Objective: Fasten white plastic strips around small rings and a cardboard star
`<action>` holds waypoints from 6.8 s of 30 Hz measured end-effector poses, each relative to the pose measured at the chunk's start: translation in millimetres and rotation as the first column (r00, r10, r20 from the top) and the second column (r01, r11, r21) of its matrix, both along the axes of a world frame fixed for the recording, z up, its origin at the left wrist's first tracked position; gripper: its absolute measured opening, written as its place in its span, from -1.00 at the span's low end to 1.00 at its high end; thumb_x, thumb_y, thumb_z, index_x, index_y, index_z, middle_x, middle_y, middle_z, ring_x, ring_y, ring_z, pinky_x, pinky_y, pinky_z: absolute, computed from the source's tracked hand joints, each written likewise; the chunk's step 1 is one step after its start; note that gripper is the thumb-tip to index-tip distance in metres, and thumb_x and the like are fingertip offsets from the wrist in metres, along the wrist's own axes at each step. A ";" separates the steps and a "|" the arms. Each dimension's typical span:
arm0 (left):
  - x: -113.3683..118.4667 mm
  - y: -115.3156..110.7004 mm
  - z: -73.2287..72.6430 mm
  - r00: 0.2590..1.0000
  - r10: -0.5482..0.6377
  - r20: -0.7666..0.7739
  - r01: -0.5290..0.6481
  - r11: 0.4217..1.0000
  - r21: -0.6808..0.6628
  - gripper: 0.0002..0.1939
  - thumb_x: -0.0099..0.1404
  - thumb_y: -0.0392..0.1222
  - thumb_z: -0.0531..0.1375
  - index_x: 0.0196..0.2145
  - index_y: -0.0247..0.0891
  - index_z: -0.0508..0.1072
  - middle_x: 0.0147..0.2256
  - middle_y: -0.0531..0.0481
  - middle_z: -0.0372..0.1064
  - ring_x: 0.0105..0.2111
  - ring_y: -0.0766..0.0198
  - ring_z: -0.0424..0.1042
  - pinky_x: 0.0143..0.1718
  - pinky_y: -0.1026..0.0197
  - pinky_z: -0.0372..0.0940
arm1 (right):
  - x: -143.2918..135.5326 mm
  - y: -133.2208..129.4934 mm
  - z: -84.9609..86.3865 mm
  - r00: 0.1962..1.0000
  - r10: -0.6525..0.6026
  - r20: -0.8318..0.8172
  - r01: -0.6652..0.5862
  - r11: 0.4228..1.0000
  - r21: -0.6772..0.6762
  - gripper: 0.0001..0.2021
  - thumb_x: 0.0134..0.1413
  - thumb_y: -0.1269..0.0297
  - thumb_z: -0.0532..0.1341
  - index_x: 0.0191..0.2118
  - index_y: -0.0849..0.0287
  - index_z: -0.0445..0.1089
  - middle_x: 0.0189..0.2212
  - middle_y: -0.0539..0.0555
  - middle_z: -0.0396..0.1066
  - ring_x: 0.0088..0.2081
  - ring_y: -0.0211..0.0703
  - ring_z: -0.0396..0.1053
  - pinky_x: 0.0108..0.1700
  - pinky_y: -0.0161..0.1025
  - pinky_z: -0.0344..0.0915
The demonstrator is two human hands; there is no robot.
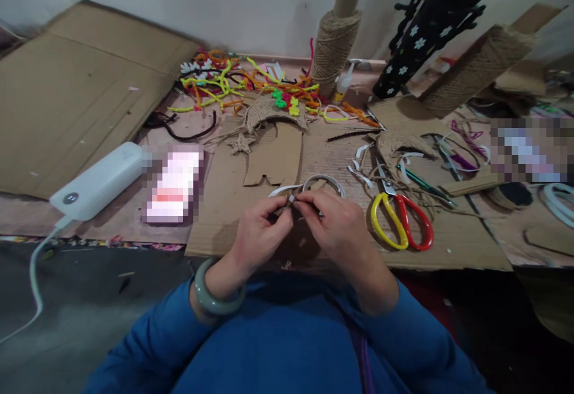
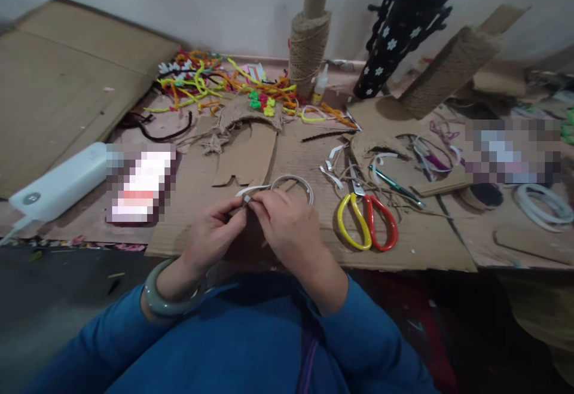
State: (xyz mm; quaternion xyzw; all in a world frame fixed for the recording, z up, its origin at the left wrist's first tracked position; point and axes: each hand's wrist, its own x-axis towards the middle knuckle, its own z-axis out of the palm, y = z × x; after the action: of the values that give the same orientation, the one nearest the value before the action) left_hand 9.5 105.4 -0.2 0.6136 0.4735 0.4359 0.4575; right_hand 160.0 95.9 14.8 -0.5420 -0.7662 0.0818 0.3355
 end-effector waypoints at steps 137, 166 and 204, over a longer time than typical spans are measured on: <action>2.7 -7.1 -11.4 0.973 0.226 0.042 -0.228 0.972 0.057 -0.86 0.11 -0.15 0.28 -0.38 -0.24 0.59 -0.43 -0.03 0.56 -0.45 0.27 0.48 -0.41 0.27 0.36 | -7.6 -14.8 -2.8 0.795 -0.163 -0.585 -0.120 0.903 -0.413 -0.81 0.11 0.18 0.17 -0.38 0.18 0.41 -0.63 -0.07 0.31 -0.61 -0.34 0.27 -0.57 -0.40 0.25; -0.9 -11.4 -5.5 0.998 0.053 -0.020 -0.048 0.980 0.191 -0.81 0.27 -0.19 0.16 -0.25 -0.21 0.58 -0.30 -0.05 0.57 -0.30 0.25 0.51 -0.24 0.24 0.38 | -9.8 -18.6 -7.1 0.760 -0.155 -0.631 -0.115 0.924 -0.365 -0.79 0.17 0.19 0.15 -0.42 0.16 0.38 -0.63 -0.06 0.35 -0.56 -0.31 0.32 -0.48 -0.37 0.28; -2.4 -7.0 5.9 0.983 -0.179 -0.029 0.178 0.983 -0.033 -0.81 0.14 -0.23 0.13 -0.48 -0.32 0.54 -0.54 0.01 0.42 -0.51 0.34 0.33 -0.42 0.30 0.23 | 6.8 -9.8 10.1 0.982 0.115 -0.152 -0.110 0.993 0.038 -0.91 0.11 0.38 0.19 -0.39 0.20 0.43 -0.46 0.07 0.44 -0.32 -0.12 0.35 -0.24 -0.18 0.30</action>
State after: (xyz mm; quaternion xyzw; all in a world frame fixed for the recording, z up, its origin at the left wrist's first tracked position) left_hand 7.1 98.4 5.7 0.6532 0.4303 0.3762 0.4966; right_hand 166.8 86.0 24.9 -0.4849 -0.7684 0.1310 0.3965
